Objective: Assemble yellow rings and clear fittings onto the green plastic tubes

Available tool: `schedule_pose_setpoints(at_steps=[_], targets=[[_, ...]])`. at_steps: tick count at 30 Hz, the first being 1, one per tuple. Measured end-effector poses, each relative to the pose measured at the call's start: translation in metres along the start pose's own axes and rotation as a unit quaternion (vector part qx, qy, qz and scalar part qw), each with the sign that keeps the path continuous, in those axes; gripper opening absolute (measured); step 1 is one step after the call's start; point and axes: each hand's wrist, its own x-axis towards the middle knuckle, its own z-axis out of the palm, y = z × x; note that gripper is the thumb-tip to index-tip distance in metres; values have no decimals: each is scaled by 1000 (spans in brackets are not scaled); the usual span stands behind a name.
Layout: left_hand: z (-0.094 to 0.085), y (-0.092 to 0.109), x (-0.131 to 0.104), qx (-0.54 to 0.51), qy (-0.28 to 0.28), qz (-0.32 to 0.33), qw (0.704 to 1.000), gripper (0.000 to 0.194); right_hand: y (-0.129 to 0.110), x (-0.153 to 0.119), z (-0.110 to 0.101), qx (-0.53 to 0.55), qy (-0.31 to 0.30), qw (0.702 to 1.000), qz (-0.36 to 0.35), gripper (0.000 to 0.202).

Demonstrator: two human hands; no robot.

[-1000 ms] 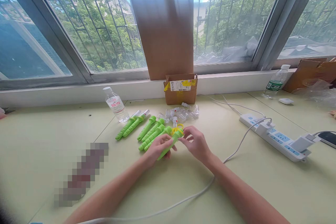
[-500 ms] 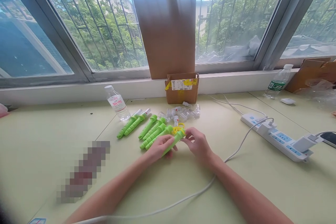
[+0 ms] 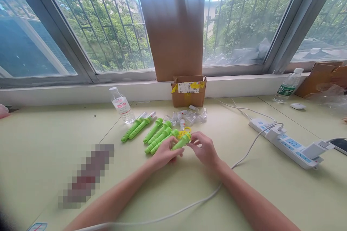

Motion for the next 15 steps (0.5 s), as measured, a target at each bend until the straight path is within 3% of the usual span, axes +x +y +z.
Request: schedule_pose_setpoints(at_steps=[15], targets=[[-2,1,1,-26,-11,-2,1000,35,0,0,-1,1,13,1000,-2,15]])
